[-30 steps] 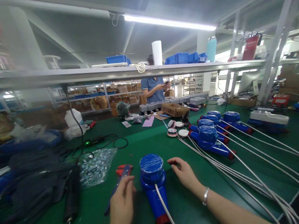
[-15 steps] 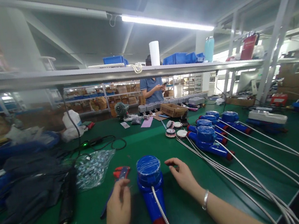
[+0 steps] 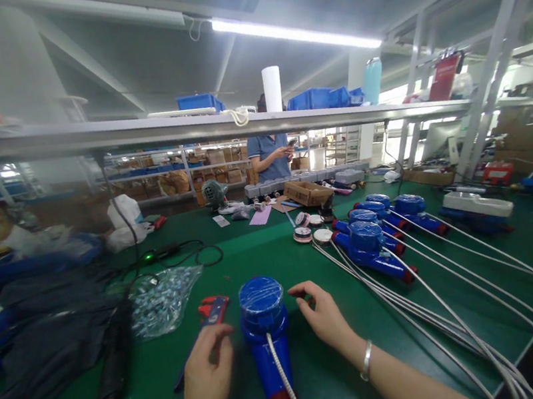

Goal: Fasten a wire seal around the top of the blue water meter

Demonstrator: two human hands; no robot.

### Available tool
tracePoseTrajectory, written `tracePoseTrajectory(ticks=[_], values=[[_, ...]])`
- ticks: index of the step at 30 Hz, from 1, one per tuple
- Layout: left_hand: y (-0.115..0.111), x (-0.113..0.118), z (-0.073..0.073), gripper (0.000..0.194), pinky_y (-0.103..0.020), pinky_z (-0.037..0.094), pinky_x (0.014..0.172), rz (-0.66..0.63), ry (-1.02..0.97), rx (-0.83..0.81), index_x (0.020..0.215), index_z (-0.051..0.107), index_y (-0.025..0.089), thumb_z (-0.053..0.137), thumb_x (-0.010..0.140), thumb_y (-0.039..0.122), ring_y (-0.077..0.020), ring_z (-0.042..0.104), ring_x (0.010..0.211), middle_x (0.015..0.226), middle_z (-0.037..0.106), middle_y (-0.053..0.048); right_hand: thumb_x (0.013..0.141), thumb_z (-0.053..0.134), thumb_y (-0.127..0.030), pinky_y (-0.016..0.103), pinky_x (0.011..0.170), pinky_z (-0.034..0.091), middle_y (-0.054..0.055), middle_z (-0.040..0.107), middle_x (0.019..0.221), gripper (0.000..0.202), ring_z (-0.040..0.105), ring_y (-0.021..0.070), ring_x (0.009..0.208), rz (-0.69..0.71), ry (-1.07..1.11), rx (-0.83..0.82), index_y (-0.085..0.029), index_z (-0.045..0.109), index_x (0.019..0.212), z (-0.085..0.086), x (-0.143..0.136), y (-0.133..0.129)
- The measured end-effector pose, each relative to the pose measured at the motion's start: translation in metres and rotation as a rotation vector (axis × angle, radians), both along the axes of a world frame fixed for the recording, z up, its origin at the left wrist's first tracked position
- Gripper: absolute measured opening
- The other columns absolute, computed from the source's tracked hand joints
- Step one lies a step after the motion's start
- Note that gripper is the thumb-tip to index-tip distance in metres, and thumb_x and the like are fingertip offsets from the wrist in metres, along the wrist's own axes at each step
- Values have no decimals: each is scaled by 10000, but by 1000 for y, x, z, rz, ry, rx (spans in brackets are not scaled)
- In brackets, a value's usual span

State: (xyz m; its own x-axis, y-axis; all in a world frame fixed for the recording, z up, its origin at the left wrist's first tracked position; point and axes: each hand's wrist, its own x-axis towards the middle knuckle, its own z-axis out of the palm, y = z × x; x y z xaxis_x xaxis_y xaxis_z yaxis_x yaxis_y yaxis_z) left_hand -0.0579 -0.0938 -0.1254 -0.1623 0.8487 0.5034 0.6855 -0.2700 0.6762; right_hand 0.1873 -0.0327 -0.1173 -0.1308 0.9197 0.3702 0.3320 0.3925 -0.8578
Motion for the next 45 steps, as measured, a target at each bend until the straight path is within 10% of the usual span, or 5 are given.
tracePoseTrajectory(ticks=[17,31,35,45], values=[[0,4,9,345,-349,406,856,34,-294,-112,928,601,203,517,844,527,-235,564,926,947,620,-38,862,473,-192,368,808,482,72,643,991,199,588,223,954,-52,16,134,-193,630,985,2,5,3],[-13,26,16,266,-266,381,676,-128,-386,-151,805,579,182,535,873,435,-166,508,735,769,566,-3,822,614,-410,510,1130,221,41,359,1445,570,253,271,1369,322,-281,298,-326,420,1351,76,-19,6],[-13,30,16,254,-262,379,670,-133,-413,-173,794,581,181,544,877,419,-157,508,726,764,569,1,737,712,-415,568,1140,146,-20,197,1540,712,56,304,1428,417,-499,279,-397,392,1373,67,-20,5],[-12,41,20,240,-251,410,680,-161,-519,-196,774,581,172,562,864,394,-153,513,713,741,572,-4,753,697,-284,430,1119,308,37,308,1493,625,323,253,1356,467,-346,251,-319,472,1335,43,-21,3]])
